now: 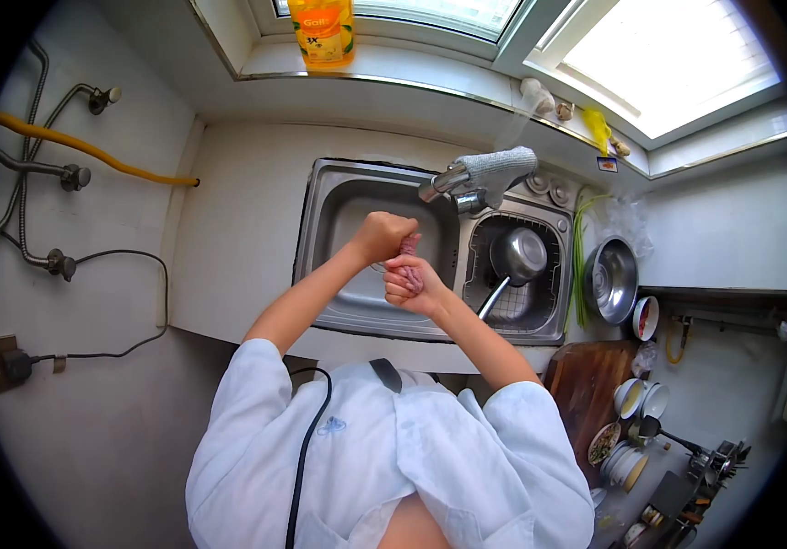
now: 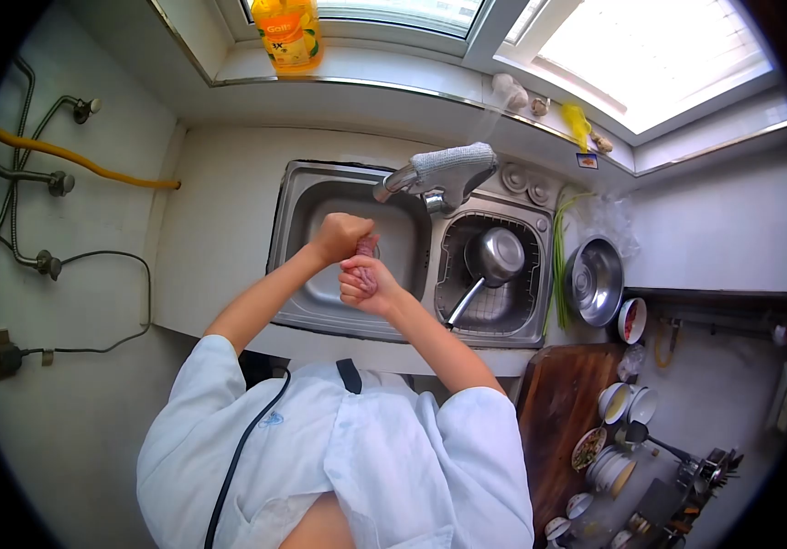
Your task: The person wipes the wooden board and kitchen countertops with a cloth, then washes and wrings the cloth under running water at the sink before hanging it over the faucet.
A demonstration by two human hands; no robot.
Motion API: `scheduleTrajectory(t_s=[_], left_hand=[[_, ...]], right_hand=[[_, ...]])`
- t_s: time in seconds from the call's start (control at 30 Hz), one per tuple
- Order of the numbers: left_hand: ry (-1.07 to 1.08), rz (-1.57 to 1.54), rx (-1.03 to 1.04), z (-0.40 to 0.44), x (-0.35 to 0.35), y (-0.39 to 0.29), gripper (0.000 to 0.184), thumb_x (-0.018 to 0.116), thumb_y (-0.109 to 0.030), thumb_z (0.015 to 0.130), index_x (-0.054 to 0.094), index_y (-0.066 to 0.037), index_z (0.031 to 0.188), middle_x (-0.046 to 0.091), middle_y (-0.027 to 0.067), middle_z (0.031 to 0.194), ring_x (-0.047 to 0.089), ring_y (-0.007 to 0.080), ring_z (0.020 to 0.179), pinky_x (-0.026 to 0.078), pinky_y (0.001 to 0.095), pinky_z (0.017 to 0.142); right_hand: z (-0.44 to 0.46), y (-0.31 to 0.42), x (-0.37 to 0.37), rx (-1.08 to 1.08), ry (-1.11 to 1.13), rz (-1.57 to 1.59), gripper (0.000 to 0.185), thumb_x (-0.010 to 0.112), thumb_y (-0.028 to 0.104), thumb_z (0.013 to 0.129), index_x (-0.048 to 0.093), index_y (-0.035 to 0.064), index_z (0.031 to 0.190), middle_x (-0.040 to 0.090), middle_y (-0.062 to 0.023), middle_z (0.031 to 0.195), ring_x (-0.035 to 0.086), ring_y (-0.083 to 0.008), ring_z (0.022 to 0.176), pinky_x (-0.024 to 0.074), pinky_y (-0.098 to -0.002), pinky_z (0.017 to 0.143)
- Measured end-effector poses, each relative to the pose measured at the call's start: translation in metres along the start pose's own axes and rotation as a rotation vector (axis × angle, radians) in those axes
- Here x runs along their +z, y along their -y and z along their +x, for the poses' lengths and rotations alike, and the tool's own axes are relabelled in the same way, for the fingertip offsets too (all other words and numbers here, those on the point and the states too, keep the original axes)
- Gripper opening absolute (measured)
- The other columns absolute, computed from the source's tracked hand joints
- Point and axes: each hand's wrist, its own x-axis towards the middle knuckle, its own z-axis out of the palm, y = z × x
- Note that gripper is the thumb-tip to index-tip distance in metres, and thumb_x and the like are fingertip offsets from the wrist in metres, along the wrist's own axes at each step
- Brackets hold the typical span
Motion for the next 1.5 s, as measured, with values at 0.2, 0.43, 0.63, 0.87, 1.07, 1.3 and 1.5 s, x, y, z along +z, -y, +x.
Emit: scheduleTrajectory(t_s=[0.2,0.43,0.63,0.87,1.07,1.3,1.5], left_hand=[[0.043,-0.363,-0.644,-0.036,0.007,-0.01,0.025,0.067,-0.019,0.065,0.059,-0.008,0.086,0.059,0.0091,0.062,0.06,0.024,0.059,0.043,0.0325,0.049],[-0.214,-1.46,-1.086,-0.053,0.033,-0.04,0.042,0.071,-0.018,0.071,0.051,-0.008,0.106,0.058,-0.0018,0.086,0.059,0.014,0.07,0.047,0.029,0.06],[-0.29,-1.555,-1.23,-0.051,0.02,-0.051,0.035,0.069,-0.02,0.075,0.054,-0.007,0.104,0.06,0.001,0.087,0.059,0.0123,0.077,0.049,0.0253,0.068],[0.281,-1.492,-1.24,-0.041,-0.024,-0.041,0.008,0.061,-0.007,0.074,0.053,-0.005,0.075,0.05,0.0014,0.061,0.048,0.0103,0.051,0.038,0.0235,0.046],[0.942,-1.017,-0.948,0.004,-0.051,-0.061,0.026,0.071,-0.01,0.064,0.048,-0.007,0.052,0.046,0.0011,0.049,0.04,0.011,0.041,0.03,0.0266,0.039],[0.414,-0.058,-0.623,-0.01,-0.004,-0.043,0.015,0.068,-0.017,0.062,0.062,-0.003,0.06,0.063,0.0162,0.064,0.062,0.0283,0.056,0.048,0.0351,0.051],[0.402,0.208,-0.096,0.003,-0.016,-0.03,0.01,0.06,-0.016,0.065,0.059,-0.007,0.062,0.061,0.0137,0.058,0.062,0.0285,0.054,0.048,0.0364,0.049]], right_hand=[[-0.009,0.03,-0.033,-0.217,-0.515,-0.841,0.027,0.061,0.018,0.072,0.043,0.0108,0.053,0.037,0.0024,0.045,0.031,-0.0094,0.037,0.0206,-0.0253,0.038],[0.015,-0.001,-0.034,-0.947,-0.957,-1.564,0.044,0.061,0.016,0.07,0.045,0.0016,0.108,0.057,-0.0179,0.088,0.057,-0.0375,0.079,0.0455,-0.0397,0.07],[0.006,-0.022,-0.031,-1.087,-0.563,-1.763,0.066,0.064,0.01,0.064,0.036,0.0025,0.124,0.034,-0.0238,0.127,0.033,-0.0373,0.117,0.0308,-0.0411,0.095],[-0.05,0.006,0.01,-1.27,-0.254,-2.705,0.056,0.058,0.005,0.068,0.044,0.0056,0.122,0.041,-0.0142,0.127,0.044,-0.0264,0.114,0.0378,-0.0329,0.091],[-0.038,0.017,0.022,-1.141,-0.2,-2.985,0.028,0.055,0.015,0.069,0.052,0.0019,0.093,0.057,-0.0079,0.082,0.06,-0.0195,0.077,0.0478,-0.03,0.063],[-0.013,0.032,0.009,-0.73,-0.599,-2.639,0.008,0.061,0.012,0.063,0.058,0.0046,0.064,0.06,-0.0158,0.062,0.062,-0.0284,0.064,0.0485,-0.037,0.053],[0.003,0.011,-0.021,-0.79,-0.851,-2.032,0.013,0.063,0.014,0.063,0.061,0.0014,0.063,0.061,-0.0169,0.065,0.061,-0.0315,0.065,0.046,-0.0384,0.054]])
